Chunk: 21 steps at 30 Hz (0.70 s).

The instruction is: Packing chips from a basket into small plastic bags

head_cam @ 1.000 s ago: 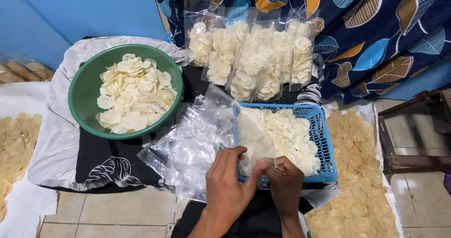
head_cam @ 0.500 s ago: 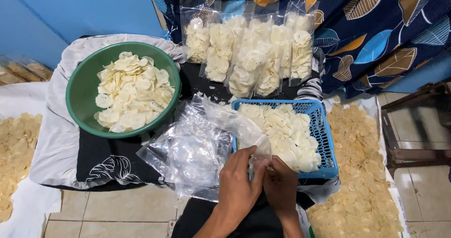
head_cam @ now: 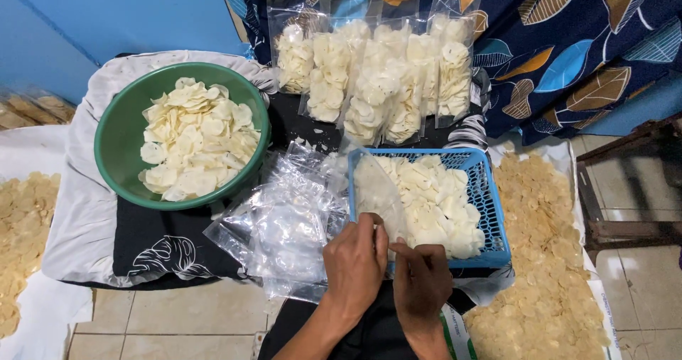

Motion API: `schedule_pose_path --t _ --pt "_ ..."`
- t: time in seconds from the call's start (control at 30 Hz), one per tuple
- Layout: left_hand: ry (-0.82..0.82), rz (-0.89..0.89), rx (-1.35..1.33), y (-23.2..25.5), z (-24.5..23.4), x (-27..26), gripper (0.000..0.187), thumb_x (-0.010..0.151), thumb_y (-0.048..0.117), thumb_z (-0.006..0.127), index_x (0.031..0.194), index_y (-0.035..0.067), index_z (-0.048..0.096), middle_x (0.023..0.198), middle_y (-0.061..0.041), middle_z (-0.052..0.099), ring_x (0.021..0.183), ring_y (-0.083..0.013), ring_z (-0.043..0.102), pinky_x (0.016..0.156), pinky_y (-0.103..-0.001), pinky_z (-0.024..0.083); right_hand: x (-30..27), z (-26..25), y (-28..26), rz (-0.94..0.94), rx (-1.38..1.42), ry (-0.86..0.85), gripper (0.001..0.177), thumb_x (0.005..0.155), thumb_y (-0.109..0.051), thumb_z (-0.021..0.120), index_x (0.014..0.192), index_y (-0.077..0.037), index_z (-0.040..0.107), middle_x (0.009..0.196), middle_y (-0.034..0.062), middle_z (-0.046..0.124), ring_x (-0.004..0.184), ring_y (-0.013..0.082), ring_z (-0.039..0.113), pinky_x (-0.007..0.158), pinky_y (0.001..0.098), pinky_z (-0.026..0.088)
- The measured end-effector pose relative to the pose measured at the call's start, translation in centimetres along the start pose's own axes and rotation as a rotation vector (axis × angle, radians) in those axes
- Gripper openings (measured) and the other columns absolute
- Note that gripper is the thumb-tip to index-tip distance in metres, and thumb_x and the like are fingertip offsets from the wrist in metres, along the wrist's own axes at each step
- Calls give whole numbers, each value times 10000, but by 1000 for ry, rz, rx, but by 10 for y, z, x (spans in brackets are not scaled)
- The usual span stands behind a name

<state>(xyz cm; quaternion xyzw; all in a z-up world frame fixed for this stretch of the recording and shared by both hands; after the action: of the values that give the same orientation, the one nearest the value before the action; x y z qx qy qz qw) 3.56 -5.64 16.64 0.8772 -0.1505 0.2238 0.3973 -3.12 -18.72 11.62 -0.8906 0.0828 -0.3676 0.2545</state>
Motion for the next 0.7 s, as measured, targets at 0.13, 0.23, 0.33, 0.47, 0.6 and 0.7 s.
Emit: schedule_pose_path --t 0.13,0.23,0.33,0.47,0.6,0.7 --pt "33 135 -47 20 -7 -2 63 851 20 695 855 40 636 753 -64 599 607 -216 507 586 -338 437 7 10 41 290 94 -283 338 888 -148 707 1220 -140 771 616 -11 467 488 121 385 466 276 329" --pt "-42 227 -56 28 13 -15 209 783 55 720 985 53 669 801 -58 546 693 -226 500 621 -355 436 -23 24 79 836 699 -269 450 908 84 611 1347 27 693 975 156 791 783 171 679 713 268 555" --pt "-84 291 -135 38 22 -27 221 800 74 700 1020 86 695 933 -42 542 806 -223 508 729 -349 445 -13 8 47 904 1003 -1 449 981 -50 522 1393 127 524 1350 238 663 1200 290 652 1045 358 499" --pt "-191 385 -251 48 25 -27 268 846 74 670 1112 54 686 990 -77 602 803 -266 528 686 -373 424 -29 54 43 1120 1440 -253 538 1051 -189 287 1518 41 424 1576 235 481 1442 349 451 1190 427 319" --pt "-346 357 -222 39 44 -33 243 798 77 631 1039 57 649 948 -129 605 751 -334 549 628 -436 434 1 66 19 676 2259 -378 522 1168 -140 324 1654 11 208 1724 201 169 1588 338 133 1274 439 127" --pt "-393 452 -170 48 54 -55 130 849 121 660 969 88 696 816 -91 622 661 -291 561 570 -407 440 19 91 41 643 2320 -374 638 1111 16 420 1678 -91 147 1741 158 118 1591 337 149 1310 414 153"
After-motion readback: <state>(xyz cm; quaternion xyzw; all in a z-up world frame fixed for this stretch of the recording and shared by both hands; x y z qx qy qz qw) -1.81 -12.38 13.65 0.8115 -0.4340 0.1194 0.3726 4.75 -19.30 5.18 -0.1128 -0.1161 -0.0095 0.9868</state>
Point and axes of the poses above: each hand's wrist, its own x-axis towards the middle knuckle, its own z-axis out of the palm, y = z × x, the point moved 10 cm from there along x, towards the middle knuckle
